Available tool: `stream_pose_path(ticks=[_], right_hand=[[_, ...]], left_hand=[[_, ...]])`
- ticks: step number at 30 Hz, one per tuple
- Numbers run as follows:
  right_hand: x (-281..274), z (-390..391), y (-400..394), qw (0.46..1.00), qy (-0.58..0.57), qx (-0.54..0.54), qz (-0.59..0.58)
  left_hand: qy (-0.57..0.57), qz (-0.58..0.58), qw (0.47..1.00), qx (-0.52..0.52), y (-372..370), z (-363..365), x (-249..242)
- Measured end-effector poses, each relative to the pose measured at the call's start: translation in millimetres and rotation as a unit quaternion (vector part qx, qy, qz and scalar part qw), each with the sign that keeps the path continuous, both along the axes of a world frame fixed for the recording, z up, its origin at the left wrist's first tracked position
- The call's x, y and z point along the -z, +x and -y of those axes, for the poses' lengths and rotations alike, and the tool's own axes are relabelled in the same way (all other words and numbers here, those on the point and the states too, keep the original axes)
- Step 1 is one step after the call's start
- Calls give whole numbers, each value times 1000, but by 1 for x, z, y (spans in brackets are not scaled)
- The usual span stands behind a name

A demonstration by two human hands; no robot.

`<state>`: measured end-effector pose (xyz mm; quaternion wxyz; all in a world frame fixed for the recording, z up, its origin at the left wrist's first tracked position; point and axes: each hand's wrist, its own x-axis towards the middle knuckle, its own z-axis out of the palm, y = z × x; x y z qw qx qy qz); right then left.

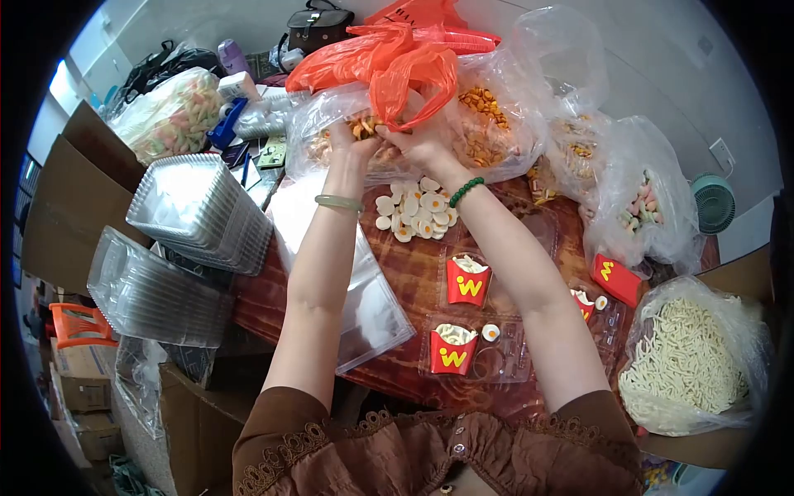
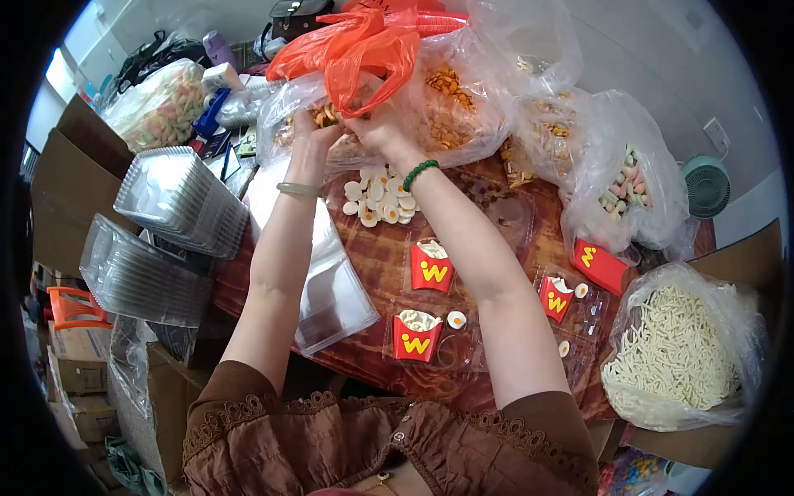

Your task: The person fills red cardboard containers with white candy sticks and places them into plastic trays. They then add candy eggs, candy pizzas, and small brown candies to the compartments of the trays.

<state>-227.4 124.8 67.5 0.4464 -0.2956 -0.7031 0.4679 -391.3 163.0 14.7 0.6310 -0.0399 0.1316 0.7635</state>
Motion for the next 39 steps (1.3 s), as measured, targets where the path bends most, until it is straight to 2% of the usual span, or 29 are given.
stream_pose_path(ticks=[1, 2, 4, 6, 9, 10, 12, 13, 14, 15, 16, 17, 19, 20, 21, 23, 25, 27, 30, 32, 33, 36, 37, 39], right_hand=[[8, -1, 0, 995, 96, 19, 16], [16, -1, 1, 995, 95, 20, 17], [26, 3, 4, 1000, 13, -22, 14], [23, 17, 17, 999, -15, -39, 21], [12, 47, 42, 994, -75, -72, 38], [4, 62, 51, 989, -107, -86, 48], [-4, 89, 70, 989, -94, -83, 75], [-2, 98, 77, 991, -60, -85, 88], [-1, 107, 86, 991, -26, -85, 101], [-8, 122, 98, 986, -64, -97, 123], [-2, 130, 107, 985, 16, -78, 156], [3, 137, 116, 976, 96, -60, 188], [10, 156, 132, 973, 67, -49, 214], [15, 165, 139, 981, 47, -56, 179], [16, 174, 143, 987, 28, -64, 144], [11, 186, 154, 985, 10, -60, 163], [16, 189, 163, 950, 196, -102, 219], [17, 191, 171, 949, 191, -102, 230], [19, 196, 182, 959, 194, -76, 194], [18, 200, 195, 995, -60, -63, 52], [16, 197, 204, 995, -62, -73, -19], [21, 182, 242, 980, -194, -30, 40], [29, 180, 250, 980, -195, -26, 41], [40, 178, 257, 945, -325, -39, 12]], left_hand=[[31, -36, 999, 18, 12, 12, -4], [62, -73, 995, 36, 26, 27, -6], [103, -70, 992, 28, 46, 56, -19], [17, -73, 997, 18, 62, 90, -33], [48, -32, 998, 32, 63, 106, -5], [12, 1, 998, 66, 73, 123, -13], [9, 36, 996, 85, 83, 146, -9], [13, 68, 992, 103, 89, 158, -7], [22, 45, 994, 101, 98, 170, -4], [49, 62, 991, 111, 104, 183, -1], [76, 80, 987, 119, 111, 197, -1], [34, 42, 993, 105, 120, 210, -1], [8, 24, 990, 139, 133, 237, -11], [93, 111, 970, 194, 127, 241, 14], [88, 115, 970, 198, 130, 246, 18], [148, 147, 942, 263, 139, 261, 23], [131, 151, 941, 275, 148, 269, 20], [60, 134, 961, 234, 155, 271, 21], [33, 149, 956, 252, 163, 275, 18], [-36, 129, 965, 225, 170, 275, 8], [-23, 130, 963, 235, 167, 274, 11], [7, 122, 962, 243, 155, 269, 21], [9, 117, 962, 245, 152, 267, 23], [-3, 106, 965, 239, 150, 264, 27]])
